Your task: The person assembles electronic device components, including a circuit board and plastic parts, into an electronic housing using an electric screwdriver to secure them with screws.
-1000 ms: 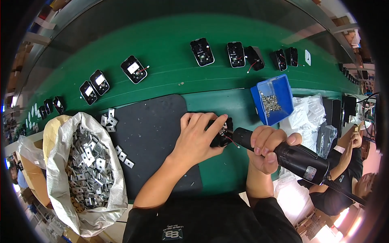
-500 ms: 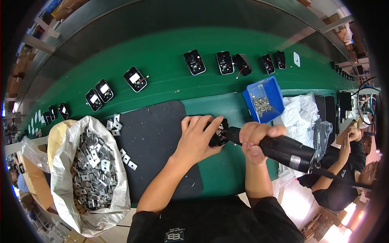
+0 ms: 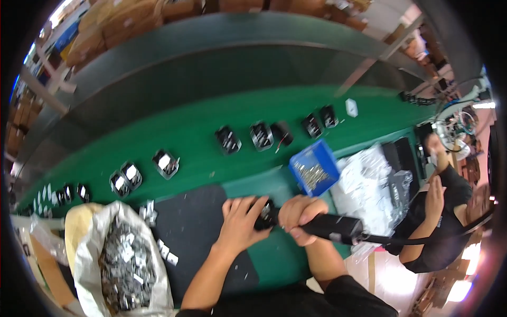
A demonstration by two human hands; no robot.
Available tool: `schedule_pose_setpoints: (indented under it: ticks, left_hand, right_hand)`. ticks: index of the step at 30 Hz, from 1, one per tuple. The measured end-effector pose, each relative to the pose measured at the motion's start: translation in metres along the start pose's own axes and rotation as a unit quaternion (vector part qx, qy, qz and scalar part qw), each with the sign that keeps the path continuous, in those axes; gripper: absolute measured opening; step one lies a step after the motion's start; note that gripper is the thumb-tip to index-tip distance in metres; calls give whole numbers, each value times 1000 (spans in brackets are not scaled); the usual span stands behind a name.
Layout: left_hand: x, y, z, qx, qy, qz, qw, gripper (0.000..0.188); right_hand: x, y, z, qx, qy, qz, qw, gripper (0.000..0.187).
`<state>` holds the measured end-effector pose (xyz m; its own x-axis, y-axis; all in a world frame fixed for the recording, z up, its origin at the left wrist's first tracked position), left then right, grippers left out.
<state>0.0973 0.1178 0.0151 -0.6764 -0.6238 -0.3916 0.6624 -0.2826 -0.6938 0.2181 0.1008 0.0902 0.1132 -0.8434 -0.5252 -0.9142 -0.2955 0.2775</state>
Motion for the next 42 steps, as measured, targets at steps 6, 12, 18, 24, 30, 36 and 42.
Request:
schedule_pose_setpoints:
  ticks: [6,12,18,24,30,36,42]
  left_hand:
    - [5,1,3,-20,3,3,1000,77]
    - [7,2,7,-11,3,3,1000,79]
    - [2,-2,0,3,-2,-4,1000,75]
    - [-3,-7,-5,15,-4,16,1000,72]
    - [5,-2,-6,35,-7,27,999,73]
    - [7,-3,0,23,4,21,1000,73]
    - [-6,-67,-37,-110,-82,51,989,76]
  right_hand:
    - [10,2,5,-10,17,-6,1000,46]
    - [11,10,6,-40,12,-24,999,58]
    - [-1,10,7,9,25,-63,998,47]
    - [-18,12,5,11,27,-68,997,37]
    - [-12,20,8,41,29,-76,996,38]
    - [-9,24,-9,51,21,-45,997,57]
    - [-4,-34,-98,82,-92,131,984,62]
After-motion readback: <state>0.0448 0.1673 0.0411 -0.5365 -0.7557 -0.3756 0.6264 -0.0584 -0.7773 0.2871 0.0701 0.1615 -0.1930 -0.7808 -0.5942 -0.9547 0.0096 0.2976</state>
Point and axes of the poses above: each hand's wrist, its own x-axis away from the middle knuckle, its own y-axis out of the palm, z = x × y, the point moved 9 cm from there along -x, towards the middle knuckle, and after that the axes turned 14 degrees about y, right-handed, at the moved point
